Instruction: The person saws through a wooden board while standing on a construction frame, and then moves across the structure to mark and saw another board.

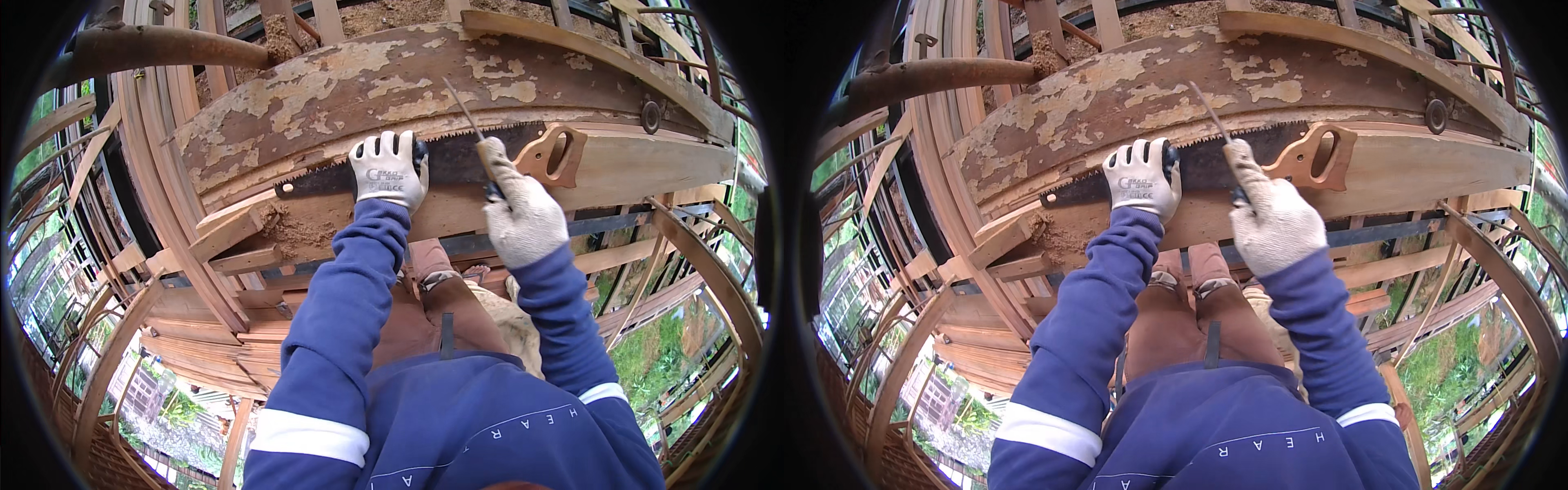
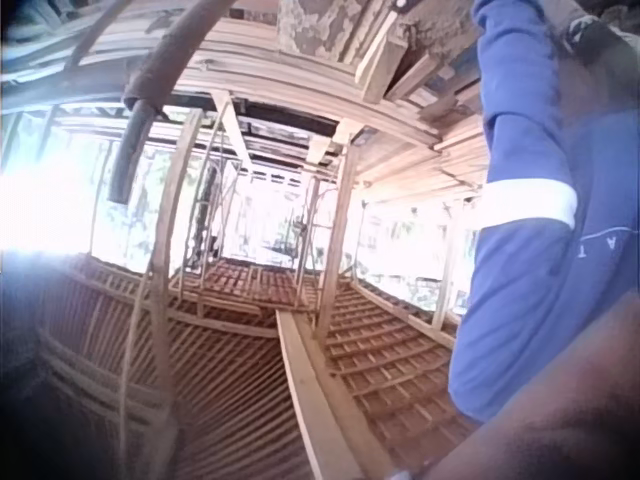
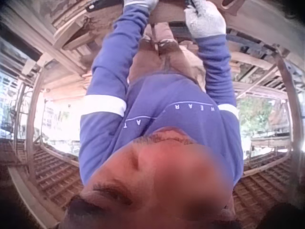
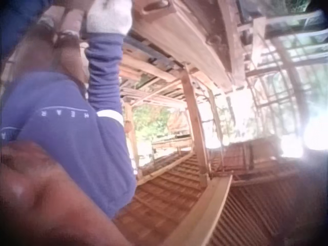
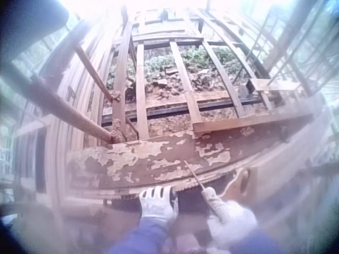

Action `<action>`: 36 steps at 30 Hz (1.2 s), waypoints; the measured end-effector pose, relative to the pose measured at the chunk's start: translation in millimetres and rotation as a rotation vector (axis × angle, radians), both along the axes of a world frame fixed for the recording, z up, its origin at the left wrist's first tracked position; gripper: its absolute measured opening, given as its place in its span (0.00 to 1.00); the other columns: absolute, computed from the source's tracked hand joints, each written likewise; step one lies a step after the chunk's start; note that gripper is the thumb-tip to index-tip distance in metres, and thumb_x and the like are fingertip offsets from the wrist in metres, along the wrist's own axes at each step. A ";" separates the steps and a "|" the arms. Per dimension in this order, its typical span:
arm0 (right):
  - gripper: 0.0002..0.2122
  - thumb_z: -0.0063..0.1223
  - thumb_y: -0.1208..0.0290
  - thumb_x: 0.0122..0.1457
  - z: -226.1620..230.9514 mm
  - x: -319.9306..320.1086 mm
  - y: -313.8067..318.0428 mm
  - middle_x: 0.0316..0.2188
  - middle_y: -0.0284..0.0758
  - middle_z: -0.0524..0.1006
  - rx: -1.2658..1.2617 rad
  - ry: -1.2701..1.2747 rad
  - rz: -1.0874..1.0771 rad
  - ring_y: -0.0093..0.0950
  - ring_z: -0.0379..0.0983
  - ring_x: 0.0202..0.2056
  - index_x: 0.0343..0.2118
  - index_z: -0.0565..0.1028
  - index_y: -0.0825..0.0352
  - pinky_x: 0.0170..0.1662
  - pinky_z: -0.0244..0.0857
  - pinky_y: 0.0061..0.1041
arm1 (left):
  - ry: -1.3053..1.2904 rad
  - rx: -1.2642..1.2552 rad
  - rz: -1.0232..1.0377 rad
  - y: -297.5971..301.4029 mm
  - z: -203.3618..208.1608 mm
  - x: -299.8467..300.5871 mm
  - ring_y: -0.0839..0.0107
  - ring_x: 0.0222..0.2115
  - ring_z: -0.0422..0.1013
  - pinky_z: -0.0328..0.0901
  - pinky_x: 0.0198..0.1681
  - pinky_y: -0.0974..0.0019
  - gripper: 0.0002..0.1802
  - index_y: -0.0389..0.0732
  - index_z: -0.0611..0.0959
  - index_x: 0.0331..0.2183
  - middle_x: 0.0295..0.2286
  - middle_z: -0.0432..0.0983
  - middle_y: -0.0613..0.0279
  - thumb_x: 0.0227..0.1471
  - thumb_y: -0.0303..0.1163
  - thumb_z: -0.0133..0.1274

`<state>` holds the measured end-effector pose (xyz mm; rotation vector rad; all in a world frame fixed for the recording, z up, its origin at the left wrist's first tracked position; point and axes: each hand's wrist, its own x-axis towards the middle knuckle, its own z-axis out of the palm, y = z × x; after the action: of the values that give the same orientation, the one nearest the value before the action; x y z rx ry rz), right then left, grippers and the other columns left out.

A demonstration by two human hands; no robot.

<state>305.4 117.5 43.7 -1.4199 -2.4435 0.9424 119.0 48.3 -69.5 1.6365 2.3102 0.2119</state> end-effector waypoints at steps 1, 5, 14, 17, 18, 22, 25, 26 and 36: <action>0.30 0.55 0.75 0.57 1.1 11.7 -3.2 0.26 0.43 0.74 -0.046 -0.030 0.009 0.41 0.74 0.26 0.64 0.70 0.51 0.32 0.71 0.37 | -0.001 -0.012 0.001 -0.8 2.2 0.0 0.55 0.45 0.70 0.59 0.52 0.47 0.20 0.49 0.79 0.46 0.41 0.75 0.57 0.50 0.42 0.58; 0.28 0.53 0.81 0.56 24.0 25.6 -16.5 0.34 0.49 0.78 -0.260 -0.124 0.053 0.44 0.77 0.33 0.62 0.72 0.61 0.40 0.72 0.34 | 0.017 -0.050 -0.008 -2.3 -0.1 1.1 0.56 0.47 0.69 0.58 0.55 0.47 0.27 0.50 0.78 0.52 0.44 0.74 0.58 0.50 0.43 0.57; 0.27 0.54 0.79 0.57 36.1 14.6 -23.7 0.35 0.48 0.79 -0.299 -0.296 0.064 0.46 0.78 0.35 0.62 0.72 0.59 0.42 0.73 0.37 | -0.003 -0.046 -0.014 -1.7 -1.3 0.0 0.56 0.49 0.69 0.56 0.57 0.47 0.31 0.49 0.76 0.56 0.46 0.73 0.58 0.50 0.44 0.57; 0.28 0.55 0.76 0.56 28.1 16.3 -25.6 0.32 0.46 0.78 -0.221 -0.243 0.067 0.44 0.77 0.32 0.63 0.71 0.56 0.38 0.73 0.38 | 0.011 -0.065 -0.014 -2.2 -0.8 -1.2 0.57 0.48 0.69 0.56 0.56 0.47 0.30 0.49 0.77 0.55 0.45 0.73 0.59 0.50 0.44 0.57; 0.30 0.55 0.74 0.56 23.2 23.1 -28.3 0.29 0.45 0.77 -0.186 -0.201 0.070 0.42 0.76 0.30 0.64 0.70 0.53 0.36 0.73 0.38 | 0.006 -0.057 -0.012 -1.1 -0.8 -1.0 0.57 0.48 0.69 0.57 0.56 0.47 0.30 0.49 0.77 0.55 0.45 0.74 0.59 0.50 0.45 0.57; 0.32 0.55 0.72 0.55 23.9 28.6 -35.3 0.27 0.43 0.76 -0.170 -0.210 0.078 0.40 0.76 0.27 0.66 0.68 0.50 0.33 0.73 0.38 | -0.005 -0.042 -0.006 -1.5 -3.0 -0.4 0.57 0.48 0.68 0.57 0.55 0.47 0.29 0.50 0.78 0.54 0.44 0.74 0.59 0.50 0.45 0.58; 0.32 0.55 0.71 0.56 24.2 19.1 -32.7 0.27 0.44 0.76 -0.166 -0.263 0.101 0.42 0.76 0.26 0.67 0.67 0.49 0.33 0.74 0.40 | -0.006 -0.062 -0.007 -1.5 -2.1 0.8 0.57 0.48 0.68 0.57 0.55 0.47 0.29 0.50 0.78 0.54 0.44 0.74 0.59 0.50 0.45 0.58; 0.33 0.55 0.73 0.55 24.4 15.8 -31.1 0.27 0.45 0.77 -0.196 -0.306 0.100 0.43 0.76 0.27 0.67 0.67 0.50 0.34 0.74 0.40 | -0.006 -0.072 -0.009 -0.9 -1.3 0.9 0.57 0.48 0.68 0.57 0.55 0.47 0.29 0.50 0.78 0.54 0.44 0.74 0.59 0.50 0.45 0.57; 0.32 0.53 0.67 0.58 9.9 -1.2 -9.9 0.27 0.48 0.78 -0.279 -0.433 0.157 0.45 0.78 0.27 0.68 0.63 0.51 0.34 0.74 0.43 | 0.031 -0.025 -0.021 -2.4 -1.9 2.7 0.55 0.47 0.68 0.57 0.54 0.46 0.26 0.48 0.78 0.52 0.44 0.73 0.57 0.52 0.44 0.57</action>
<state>304.2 107.6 53.7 -1.6936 -2.8591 1.1510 121.7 45.8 -71.3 1.6623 2.3077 0.1530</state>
